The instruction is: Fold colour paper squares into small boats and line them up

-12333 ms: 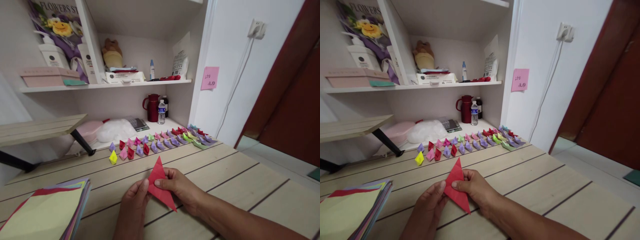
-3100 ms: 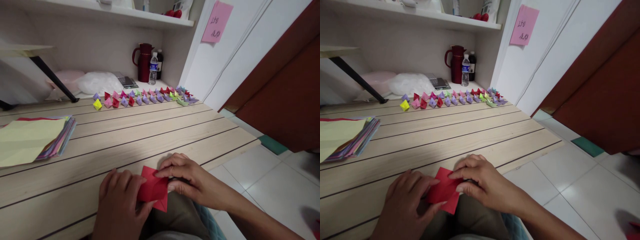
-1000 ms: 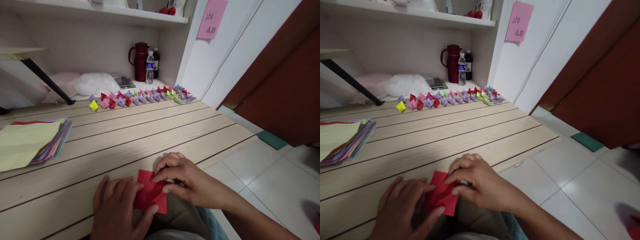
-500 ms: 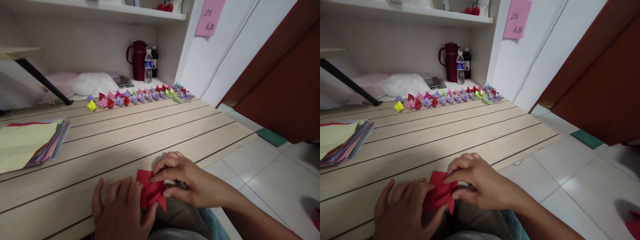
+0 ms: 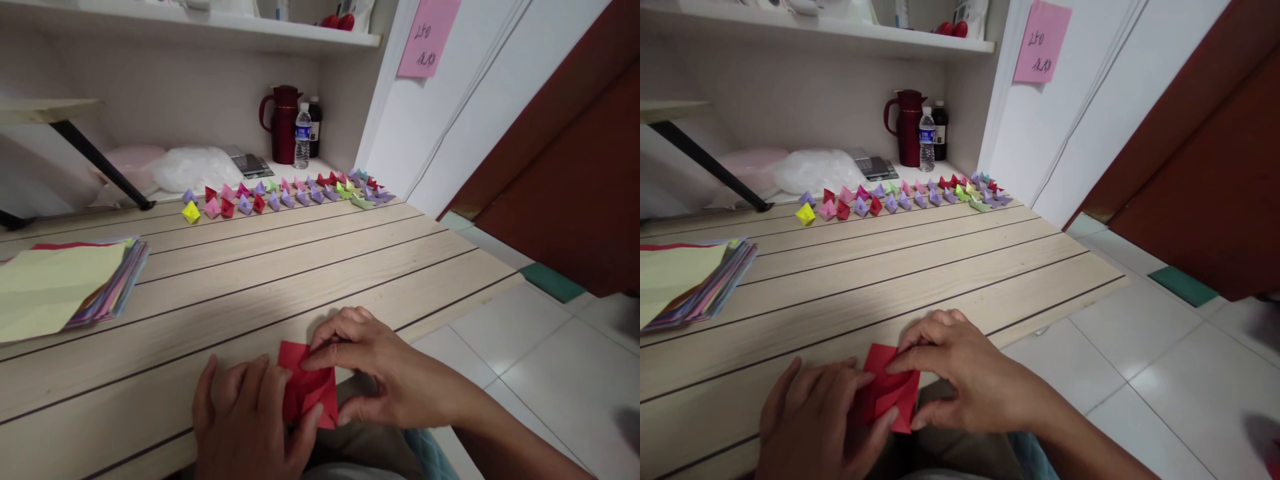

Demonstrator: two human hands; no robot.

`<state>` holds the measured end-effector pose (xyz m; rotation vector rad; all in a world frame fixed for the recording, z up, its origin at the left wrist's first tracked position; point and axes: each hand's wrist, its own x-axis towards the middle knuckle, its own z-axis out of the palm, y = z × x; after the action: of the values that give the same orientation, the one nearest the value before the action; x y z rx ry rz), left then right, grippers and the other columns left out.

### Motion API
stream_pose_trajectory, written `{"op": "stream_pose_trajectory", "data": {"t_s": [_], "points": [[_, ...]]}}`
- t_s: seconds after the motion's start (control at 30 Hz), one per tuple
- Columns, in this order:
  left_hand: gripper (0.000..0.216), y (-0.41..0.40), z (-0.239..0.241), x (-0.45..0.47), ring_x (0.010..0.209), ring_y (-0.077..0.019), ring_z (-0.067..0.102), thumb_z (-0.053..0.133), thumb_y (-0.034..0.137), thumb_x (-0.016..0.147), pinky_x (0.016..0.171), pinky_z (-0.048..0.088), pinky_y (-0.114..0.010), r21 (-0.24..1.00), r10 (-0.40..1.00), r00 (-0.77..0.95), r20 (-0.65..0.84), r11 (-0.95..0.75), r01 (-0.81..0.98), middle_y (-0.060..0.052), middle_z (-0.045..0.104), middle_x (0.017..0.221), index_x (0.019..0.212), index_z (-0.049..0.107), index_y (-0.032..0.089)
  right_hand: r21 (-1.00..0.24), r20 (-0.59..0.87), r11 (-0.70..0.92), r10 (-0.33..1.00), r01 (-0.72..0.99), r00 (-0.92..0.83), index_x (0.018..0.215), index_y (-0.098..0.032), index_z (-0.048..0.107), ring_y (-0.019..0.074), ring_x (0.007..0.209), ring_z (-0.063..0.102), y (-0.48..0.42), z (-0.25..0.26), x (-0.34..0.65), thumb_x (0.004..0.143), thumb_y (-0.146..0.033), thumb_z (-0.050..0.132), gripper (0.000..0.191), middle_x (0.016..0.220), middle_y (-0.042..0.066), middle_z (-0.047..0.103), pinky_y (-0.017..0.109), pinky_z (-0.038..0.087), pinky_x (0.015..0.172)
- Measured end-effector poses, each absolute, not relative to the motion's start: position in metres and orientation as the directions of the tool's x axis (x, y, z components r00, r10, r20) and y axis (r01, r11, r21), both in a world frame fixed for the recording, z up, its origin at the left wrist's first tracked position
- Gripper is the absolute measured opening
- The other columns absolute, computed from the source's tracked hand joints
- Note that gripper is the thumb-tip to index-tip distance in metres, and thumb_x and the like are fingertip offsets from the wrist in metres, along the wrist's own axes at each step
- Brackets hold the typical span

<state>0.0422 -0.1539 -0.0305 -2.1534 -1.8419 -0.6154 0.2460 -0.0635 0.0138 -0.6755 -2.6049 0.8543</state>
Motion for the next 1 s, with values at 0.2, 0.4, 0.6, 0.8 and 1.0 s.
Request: {"op": "stream_pose_trajectory", "data": {"t_s": [0.2,0.4,0.6,0.8,1.0], "points": [[0.029,-0.155,-0.036,0.041,0.090,-0.0288,0.063,0.059,0.050,0.080,0.104,0.028,-0.063,0.147,0.861,0.109,0.497,-0.207,0.967,-0.007,0.073,0.091,0.094,0.059,0.024,-0.658,0.180,0.671,0.580,0.342,-0.794,0.112,-0.028,0.065,0.0187,0.105,0.056,-0.067,0.012,0.241,0.091,-0.037,0.064,0.023,0.114,0.002,0.062,0.036,0.039,0.093],[0.030,-0.156,-0.042,0.034,0.091,-0.0271,0.062,0.058,0.050,0.083,0.103,0.028,-0.061,0.240,0.845,0.099,0.525,-0.258,0.936,-0.005,0.071,0.093,0.099,0.056,0.026,-0.669,0.202,0.635,0.656,0.386,-0.728,0.104,-0.027,0.065,0.0191,0.104,0.056,-0.071,0.007,0.233,0.091,-0.033,0.065,0.014,0.107,0.002,0.062,0.036,0.039,0.091],[0.007,-0.155,-0.041,0.034,0.093,-0.0234,0.061,0.051,0.035,0.087,0.105,0.028,-0.053,0.339,0.854,0.036,0.519,-0.245,0.908,0.001,0.066,0.081,0.088,0.054,0.028,-0.636,0.197,0.601,0.733,0.485,-0.651,0.097,-0.025,0.063,0.0202,0.096,0.058,-0.074,0.002,0.223,0.091,-0.027,0.064,0.006,0.103,0.003,0.062,0.037,0.042,0.085],[0.010,-0.154,-0.035,0.032,0.087,-0.0236,0.057,0.053,0.033,0.087,0.097,0.035,-0.054,0.321,0.861,-0.018,0.509,-0.171,0.931,-0.003,0.062,0.088,0.080,0.052,0.026,-0.584,0.188,0.584,0.773,0.564,-0.606,0.088,-0.022,0.059,0.0224,0.095,0.057,-0.077,0.003,0.214,0.090,-0.023,0.061,0.003,0.108,0.006,0.060,0.039,0.044,0.082],[0.010,-0.155,-0.036,0.031,0.098,-0.0262,0.056,0.056,0.033,0.084,0.098,0.036,-0.055,0.245,0.852,-0.004,0.524,-0.146,0.958,-0.007,0.064,0.103,0.078,0.054,0.025,-0.546,0.210,0.586,0.787,0.599,-0.580,0.090,-0.022,0.059,0.0266,0.106,0.055,-0.080,-0.001,0.213,0.090,-0.023,0.060,0.001,0.119,0.009,0.057,0.044,0.045,0.089]]}}
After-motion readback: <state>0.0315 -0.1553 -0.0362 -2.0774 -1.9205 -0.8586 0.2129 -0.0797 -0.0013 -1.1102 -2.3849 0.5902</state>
